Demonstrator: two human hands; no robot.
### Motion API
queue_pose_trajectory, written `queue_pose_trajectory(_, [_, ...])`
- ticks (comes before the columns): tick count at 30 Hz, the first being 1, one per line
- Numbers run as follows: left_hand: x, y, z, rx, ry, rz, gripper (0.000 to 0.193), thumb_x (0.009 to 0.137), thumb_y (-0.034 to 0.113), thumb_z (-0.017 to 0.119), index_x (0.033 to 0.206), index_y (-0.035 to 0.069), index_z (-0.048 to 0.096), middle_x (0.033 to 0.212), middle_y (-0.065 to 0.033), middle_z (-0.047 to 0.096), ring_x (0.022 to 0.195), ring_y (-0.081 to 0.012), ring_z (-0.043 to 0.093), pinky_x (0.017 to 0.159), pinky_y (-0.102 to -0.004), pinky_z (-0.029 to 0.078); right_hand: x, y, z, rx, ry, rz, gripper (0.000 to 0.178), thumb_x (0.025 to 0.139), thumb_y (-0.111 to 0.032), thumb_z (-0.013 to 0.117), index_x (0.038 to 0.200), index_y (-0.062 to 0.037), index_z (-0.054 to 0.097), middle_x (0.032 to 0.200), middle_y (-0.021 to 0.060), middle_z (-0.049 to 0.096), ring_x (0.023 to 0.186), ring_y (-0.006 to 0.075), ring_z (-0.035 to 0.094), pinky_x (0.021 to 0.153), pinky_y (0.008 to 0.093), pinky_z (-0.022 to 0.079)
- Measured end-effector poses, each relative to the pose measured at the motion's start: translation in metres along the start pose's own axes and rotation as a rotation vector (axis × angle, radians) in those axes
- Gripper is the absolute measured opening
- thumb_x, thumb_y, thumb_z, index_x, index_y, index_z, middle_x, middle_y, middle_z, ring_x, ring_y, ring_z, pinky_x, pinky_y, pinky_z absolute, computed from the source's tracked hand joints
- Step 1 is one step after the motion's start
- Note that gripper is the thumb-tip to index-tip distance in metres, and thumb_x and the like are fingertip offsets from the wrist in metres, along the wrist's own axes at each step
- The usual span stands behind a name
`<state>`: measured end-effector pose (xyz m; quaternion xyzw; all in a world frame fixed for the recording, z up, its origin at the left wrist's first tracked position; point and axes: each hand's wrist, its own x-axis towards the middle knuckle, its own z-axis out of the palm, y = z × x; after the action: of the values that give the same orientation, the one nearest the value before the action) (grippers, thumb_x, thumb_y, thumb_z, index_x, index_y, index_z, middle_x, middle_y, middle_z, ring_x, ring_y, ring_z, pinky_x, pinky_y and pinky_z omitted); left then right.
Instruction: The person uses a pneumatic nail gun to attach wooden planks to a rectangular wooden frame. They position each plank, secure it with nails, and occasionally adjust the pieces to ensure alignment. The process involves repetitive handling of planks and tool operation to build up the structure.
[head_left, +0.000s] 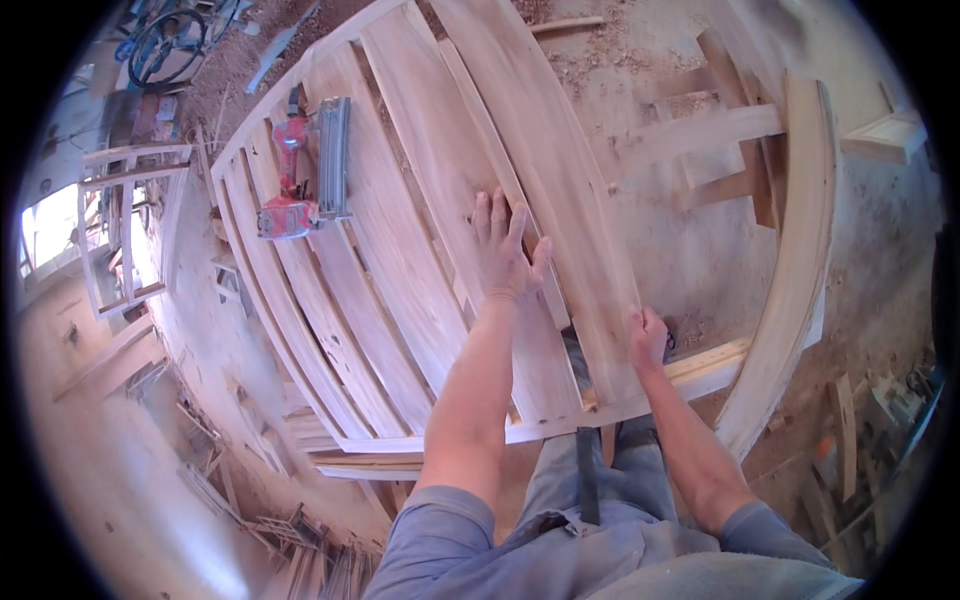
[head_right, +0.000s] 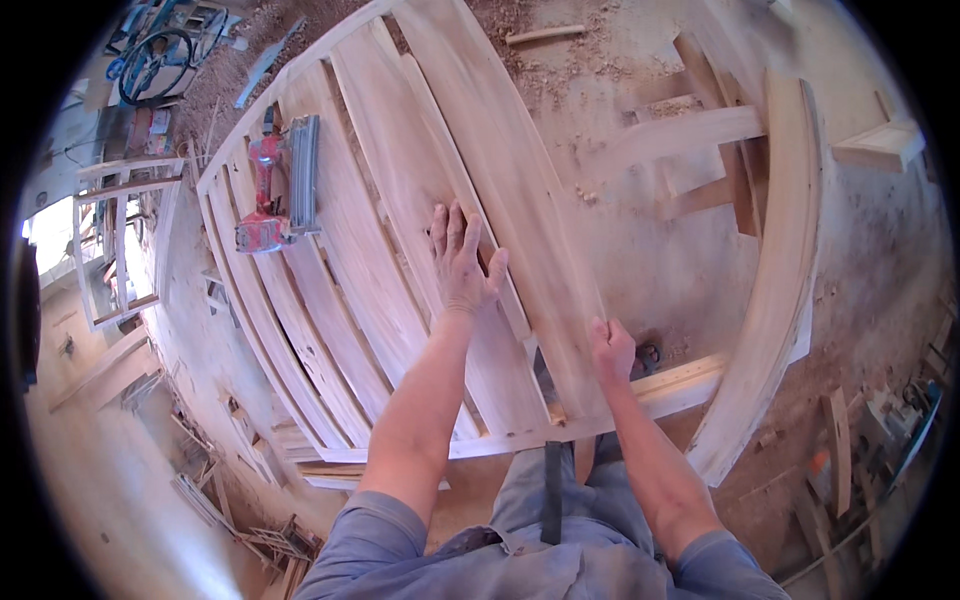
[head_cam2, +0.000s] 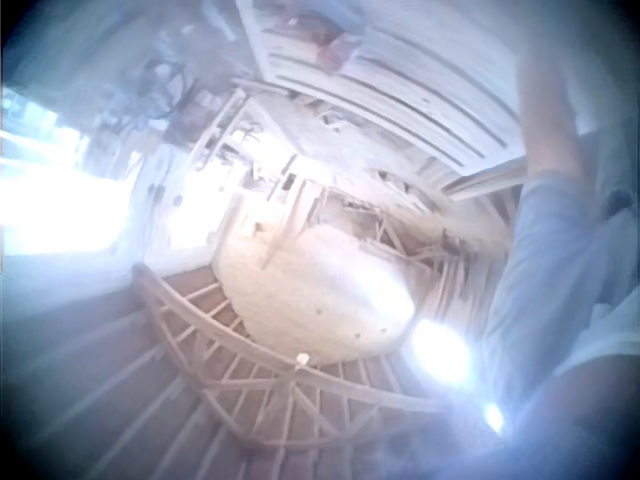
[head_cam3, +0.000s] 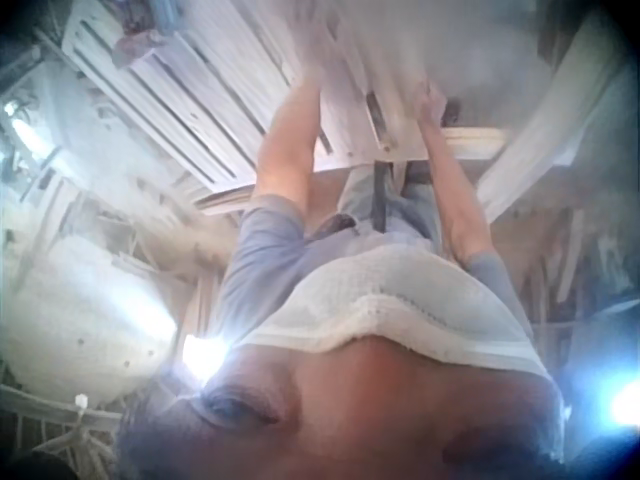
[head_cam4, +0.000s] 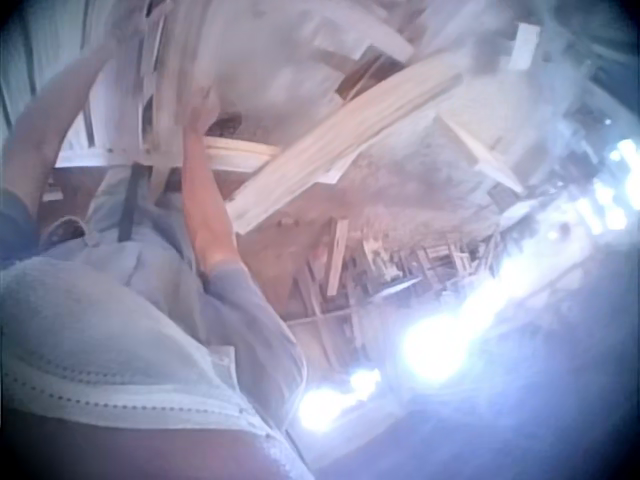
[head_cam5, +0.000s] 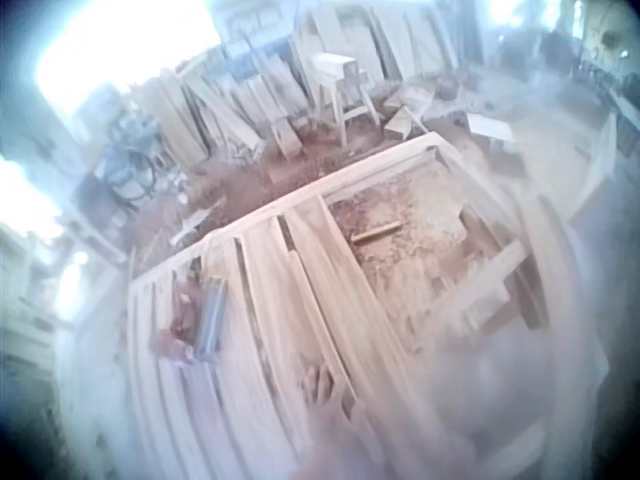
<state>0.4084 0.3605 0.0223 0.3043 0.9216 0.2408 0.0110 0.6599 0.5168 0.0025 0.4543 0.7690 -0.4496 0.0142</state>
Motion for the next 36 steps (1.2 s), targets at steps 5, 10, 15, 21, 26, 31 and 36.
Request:
queue_pose_trajectory(5, [0.006,0.008,-0.001,0.002,-0.005,-0.037,0.064,0.083,0.032,0.072,0.139,0.007,0.052,0.157,-0.0203,0.038,0.149,-0.0444,0.024,0.120,-0.0563,0.022,0.000,0.009,0.004,-0.016,-0.038,0.030,0.037,0.095,-0.030,0.060,0.078,0.0020,0.058,0.074,0.0268,0.058,0.068,0.0441,0.056,0.064,0.0491,0.044])
queue_pose_trajectory(10, [0.000,0.002,0.009,0.053,0.047,0.003,0.061,0.083,0.037,0.072,0.135,0.009,0.056,0.153,-0.0229,0.041,0.147,-0.0432,0.029,0.119,-0.0551,0.024,0.005,0.006,-0.002,-0.079,-0.161,0.051,0.041,0.098,-0.038,0.055,0.089,0.0010,0.062,0.084,0.0281,0.063,0.084,0.0484,0.062,0.073,0.0541,0.046])
queue_pose_trajectory(15, [0.001,-0.004,0.018,0.066,0.096,0.051,0.064,0.086,0.046,0.068,0.137,0.011,0.056,0.151,-0.0215,0.045,0.146,-0.0421,0.030,0.119,-0.0543,0.025,0.006,0.000,0.003,-0.135,-0.116,0.033,0.047,0.100,-0.044,0.050,0.090,0.0008,0.058,0.089,0.0291,0.064,0.090,0.0509,0.060,0.075,0.0533,0.047])
queue_pose_trajectory(21, [0.002,-0.012,0.024,0.080,0.118,0.066,0.068,0.086,0.050,0.068,0.140,0.011,0.054,0.152,-0.0202,0.045,0.145,-0.0411,0.030,0.119,-0.0531,0.024,0.009,-0.004,0.002,-0.094,-0.140,0.009,0.046,0.098,-0.046,0.055,0.099,-0.0002,0.061,0.091,0.0285,0.065,0.093,0.0461,0.064,0.076,0.0505,0.048])
queue_pose_trajectory(26, [0.007,-0.013,0.022,0.066,0.106,0.051,0.064,0.085,0.046,0.068,0.137,0.011,0.057,0.151,-0.0226,0.045,0.147,-0.0418,0.027,0.119,-0.0533,0.024,0.020,-0.011,-0.055,-0.065,-0.168,0.085,0.046,0.087,-0.033,0.071,0.120,-0.0022,0.062,0.107,0.0179,0.070,0.098,0.0324,0.068,0.090,0.0440,0.051])
queue_pose_trajectory(31, [0.003,-0.007,0.017,0.032,0.138,0.084,0.066,0.086,0.048,0.066,0.138,0.009,0.058,0.148,-0.0251,0.048,0.146,-0.0434,0.030,0.120,-0.0519,0.026,0.031,0.057,-0.207,-0.232,0.613,-0.064,0.071,0.079,-0.030,0.079,0.138,-0.0033,0.049,0.134,0.0223,0.053,0.128,0.0374,0.049,0.108,0.0438,0.040])
queue_pose_trajectory(36, [-0.006,-0.005,0.018,0.071,0.068,0.053,0.069,0.088,0.043,0.066,0.143,0.004,0.052,0.151,-0.0266,0.044,0.147,-0.0426,0.029,0.120,-0.0557,0.023,0.022,0.101,-0.241,-0.634,0.519,0.320,0.120,0.069,-0.047,0.084,0.159,-0.0071,0.015,0.153,0.0308,0.030,0.142,0.0471,0.030,0.119,0.0578,0.021])
